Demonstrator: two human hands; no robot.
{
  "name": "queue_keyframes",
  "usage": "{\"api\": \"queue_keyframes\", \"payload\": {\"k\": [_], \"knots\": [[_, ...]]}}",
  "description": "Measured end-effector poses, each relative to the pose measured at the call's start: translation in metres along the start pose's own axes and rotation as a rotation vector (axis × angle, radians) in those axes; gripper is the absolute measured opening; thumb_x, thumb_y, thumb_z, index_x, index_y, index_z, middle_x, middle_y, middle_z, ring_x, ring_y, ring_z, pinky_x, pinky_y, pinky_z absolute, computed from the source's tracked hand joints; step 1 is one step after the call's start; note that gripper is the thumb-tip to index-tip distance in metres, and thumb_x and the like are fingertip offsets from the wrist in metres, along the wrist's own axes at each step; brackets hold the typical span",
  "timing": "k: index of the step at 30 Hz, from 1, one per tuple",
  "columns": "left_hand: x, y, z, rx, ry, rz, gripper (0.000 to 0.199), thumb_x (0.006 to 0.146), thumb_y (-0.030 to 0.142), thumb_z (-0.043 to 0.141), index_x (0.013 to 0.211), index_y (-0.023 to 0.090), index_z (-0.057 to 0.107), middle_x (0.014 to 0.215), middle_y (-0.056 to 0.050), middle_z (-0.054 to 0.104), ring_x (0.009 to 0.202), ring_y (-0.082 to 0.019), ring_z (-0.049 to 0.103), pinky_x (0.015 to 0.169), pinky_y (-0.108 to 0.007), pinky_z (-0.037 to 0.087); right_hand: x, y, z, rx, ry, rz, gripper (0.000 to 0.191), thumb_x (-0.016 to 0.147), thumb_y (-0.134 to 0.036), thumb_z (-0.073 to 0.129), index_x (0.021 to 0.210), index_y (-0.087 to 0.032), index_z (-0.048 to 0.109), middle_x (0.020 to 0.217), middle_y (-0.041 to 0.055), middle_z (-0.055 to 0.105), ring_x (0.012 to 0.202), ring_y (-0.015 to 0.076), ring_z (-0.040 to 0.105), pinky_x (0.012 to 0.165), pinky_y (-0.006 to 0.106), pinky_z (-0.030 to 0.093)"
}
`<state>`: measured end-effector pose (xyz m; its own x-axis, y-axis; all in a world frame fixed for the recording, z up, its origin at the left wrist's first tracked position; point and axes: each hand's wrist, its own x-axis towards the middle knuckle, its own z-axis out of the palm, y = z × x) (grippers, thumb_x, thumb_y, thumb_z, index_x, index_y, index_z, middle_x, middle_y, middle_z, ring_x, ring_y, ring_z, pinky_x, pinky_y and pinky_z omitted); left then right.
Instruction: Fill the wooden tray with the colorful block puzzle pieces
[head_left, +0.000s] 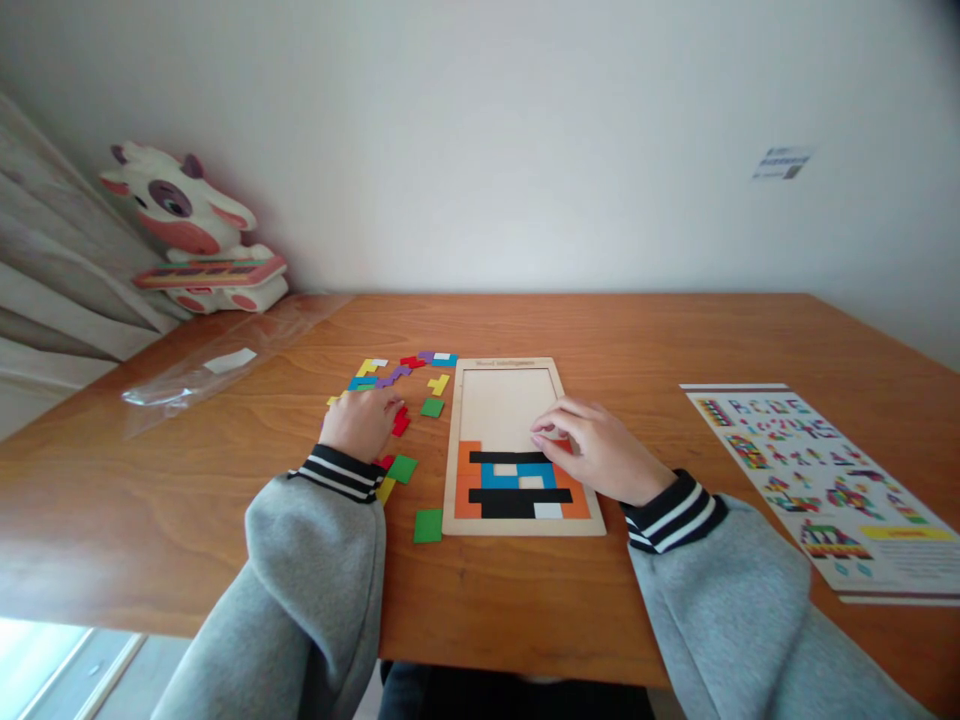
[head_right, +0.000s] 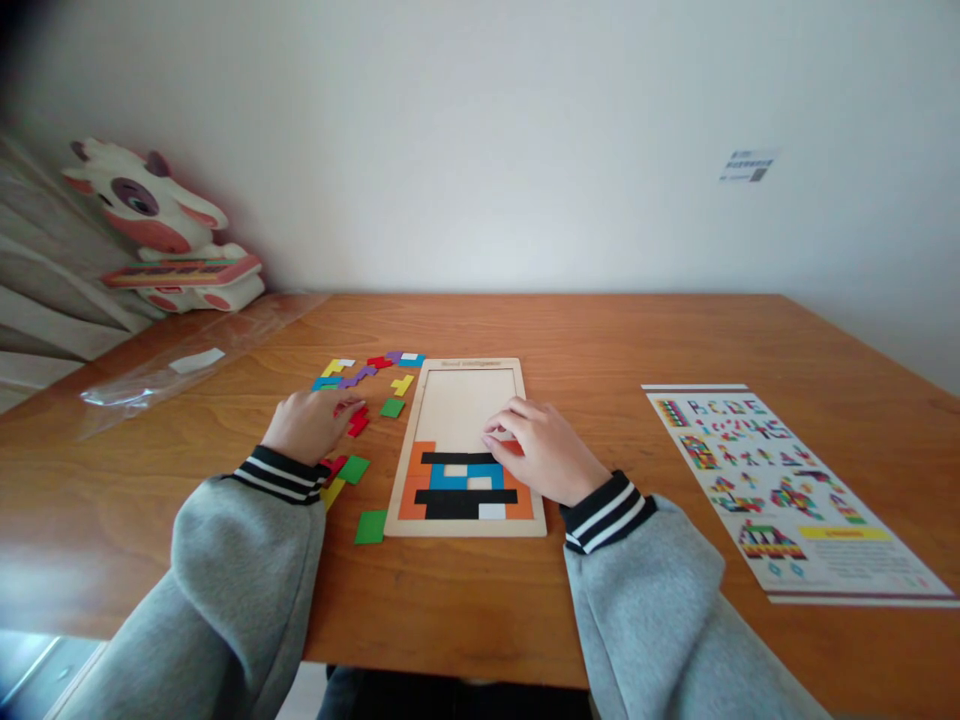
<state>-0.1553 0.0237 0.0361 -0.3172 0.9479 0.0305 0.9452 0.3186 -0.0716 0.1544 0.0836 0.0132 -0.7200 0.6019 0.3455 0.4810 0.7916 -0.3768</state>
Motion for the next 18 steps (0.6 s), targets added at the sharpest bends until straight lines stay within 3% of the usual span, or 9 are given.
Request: {"api": "queue_keyframes", "payload": {"k": [3, 8, 14, 18], "knots": [[0.001, -0.004, 0.006, -0.006, 0.017, 0.073, 0.037, 0.094, 0.029, 0.043, 0.111, 0.026, 0.076, 0.098, -0.010, 0.077, 0.088, -0.031, 0.073, 0.077, -0.042, 0.057, 0.000, 0.000, 0.000, -0.001, -0.001, 0.001, 0.009, 0.095, -0.024, 0.060, 0.094, -0.021, 0.068, 0.097, 0.0055, 0.070, 0.091, 0.0209, 0.067, 0.085, 0.037, 0.051], [0.007, -0.013, 0.026, -0.028, 0.126, 0.257, 0.043, 0.083, 0.009, 0.046, 0.116, 0.017, 0.073, 0.122, -0.013, 0.071, 0.109, -0.030, 0.068, 0.094, -0.040, 0.054, -0.001, 0.000, 0.001, 0.013, 0.002, -0.010, 0.009, 0.095, -0.024, 0.060, 0.095, -0.021, 0.068, 0.098, 0.0055, 0.070, 0.091, 0.0203, 0.067, 0.085, 0.036, 0.052], [0.013, -0.019, 0.035, -0.018, 0.222, 0.319, 0.034, 0.093, 0.020, 0.043, 0.091, 0.016, 0.076, 0.107, -0.015, 0.074, 0.100, -0.030, 0.070, 0.093, -0.043, 0.054, 0.000, 0.000, 0.000, 0.001, 0.001, -0.018, 0.011, 0.096, -0.025, 0.058, 0.094, -0.021, 0.068, 0.098, 0.0059, 0.069, 0.090, 0.0207, 0.067, 0.085, 0.037, 0.051], [0.015, -0.020, 0.033, -0.026, 0.207, 0.400, 0.030, 0.087, 0.015, 0.045, 0.092, 0.017, 0.075, 0.113, -0.013, 0.074, 0.106, -0.027, 0.069, 0.097, -0.039, 0.052, 0.000, -0.002, -0.001, 0.003, -0.002, -0.017, 0.010, 0.096, -0.024, 0.059, 0.094, -0.021, 0.068, 0.097, 0.0055, 0.069, 0.092, 0.0208, 0.067, 0.085, 0.037, 0.051]]}}
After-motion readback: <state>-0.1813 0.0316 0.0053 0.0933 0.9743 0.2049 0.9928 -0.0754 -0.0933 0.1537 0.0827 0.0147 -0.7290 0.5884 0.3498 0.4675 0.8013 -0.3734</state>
